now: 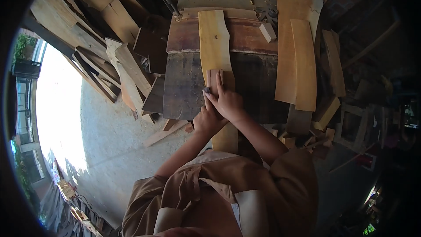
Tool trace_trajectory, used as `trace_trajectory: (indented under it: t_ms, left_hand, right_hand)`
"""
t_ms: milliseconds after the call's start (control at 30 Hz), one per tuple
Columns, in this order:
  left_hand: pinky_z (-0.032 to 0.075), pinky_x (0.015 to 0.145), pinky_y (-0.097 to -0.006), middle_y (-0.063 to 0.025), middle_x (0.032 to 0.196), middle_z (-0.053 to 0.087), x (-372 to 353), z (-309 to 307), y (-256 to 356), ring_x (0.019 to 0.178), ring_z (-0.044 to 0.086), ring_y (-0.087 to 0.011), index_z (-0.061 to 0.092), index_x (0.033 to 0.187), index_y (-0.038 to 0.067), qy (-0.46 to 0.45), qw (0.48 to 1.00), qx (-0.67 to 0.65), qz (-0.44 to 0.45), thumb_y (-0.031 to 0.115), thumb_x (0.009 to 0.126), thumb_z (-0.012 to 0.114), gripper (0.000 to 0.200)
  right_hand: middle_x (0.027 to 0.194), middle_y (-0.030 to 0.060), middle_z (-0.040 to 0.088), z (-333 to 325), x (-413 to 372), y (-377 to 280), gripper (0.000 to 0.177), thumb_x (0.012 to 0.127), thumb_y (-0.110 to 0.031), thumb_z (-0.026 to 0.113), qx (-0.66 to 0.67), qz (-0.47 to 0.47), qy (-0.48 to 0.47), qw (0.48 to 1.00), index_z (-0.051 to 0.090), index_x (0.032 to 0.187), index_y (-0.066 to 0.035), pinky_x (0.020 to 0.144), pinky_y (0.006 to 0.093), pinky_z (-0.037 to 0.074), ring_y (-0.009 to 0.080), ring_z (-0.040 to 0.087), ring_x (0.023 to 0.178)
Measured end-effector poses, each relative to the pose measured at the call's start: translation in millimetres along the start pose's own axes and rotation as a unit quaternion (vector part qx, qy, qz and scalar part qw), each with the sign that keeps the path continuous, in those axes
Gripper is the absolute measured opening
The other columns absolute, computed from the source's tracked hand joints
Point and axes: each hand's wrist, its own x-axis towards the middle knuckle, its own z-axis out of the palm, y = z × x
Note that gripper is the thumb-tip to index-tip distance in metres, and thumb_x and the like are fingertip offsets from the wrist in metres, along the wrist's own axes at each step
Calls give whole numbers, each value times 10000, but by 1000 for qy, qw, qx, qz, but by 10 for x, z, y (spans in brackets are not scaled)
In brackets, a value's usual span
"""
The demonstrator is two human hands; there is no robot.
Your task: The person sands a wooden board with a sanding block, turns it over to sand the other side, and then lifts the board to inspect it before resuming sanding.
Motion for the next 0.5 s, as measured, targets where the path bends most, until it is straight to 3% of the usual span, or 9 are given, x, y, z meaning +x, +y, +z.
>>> trace_trajectory:
  t_ms: [133,167,233,333,367,467,500]
  left_hand:
    - [514,522,-357,-206,846,604,141,87,16,653,635,-269,73,1335,-105,-4,999,43,-1,692,623,559,1174]
    - [509,494,-351,-194,833,605,146,113,11,636,629,-262,78,1332,-111,0,999,46,10,683,628,559,1165]
    - [503,465,-345,-182,819,607,158,140,-14,619,624,-256,83,1329,-117,13,999,46,10,674,633,559,1156]
    - [496,439,-337,-343,1199,423,215,257,-75,575,610,-246,78,1331,-119,70,992,63,86,630,656,552,1115]
    - [495,437,-346,-366,1298,279,256,295,-82,560,608,-254,86,1331,-118,66,991,74,93,614,664,547,1093]
    - [495,438,-356,-358,1284,312,504,199,-12,584,617,-261,91,1327,-125,43,996,43,68,603,672,543,1079]
    - [493,435,-357,-361,1269,330,650,134,5,585,621,-264,92,1319,-138,75,992,39,89,601,670,544,1083]
  right_hand:
    - [641,186,599,28,128,-32,726,850,-565,353,-64,1,-5,998,130,1396,-142,505,456,479,367,590,551]
    - [674,194,605,48,120,-16,659,861,-550,335,-56,3,8,998,151,1395,-211,520,463,478,374,596,578]
    - [698,197,609,91,117,0,630,863,-541,336,-53,9,5,999,166,1390,-241,529,462,479,377,599,595]
    - [779,190,621,121,151,-18,552,868,-492,365,-43,29,13,999,229,1369,-304,559,458,484,383,603,643]
    - [792,182,623,127,182,4,541,865,-479,382,-41,27,26,998,255,1360,-302,561,459,484,381,603,647]
    - [816,165,625,70,467,73,516,857,-454,424,-47,20,46,998,309,1338,-307,572,450,487,373,606,665]
    - [777,157,625,22,635,86,512,858,-463,417,-50,20,71,996,303,1336,-322,558,443,490,357,613,653]
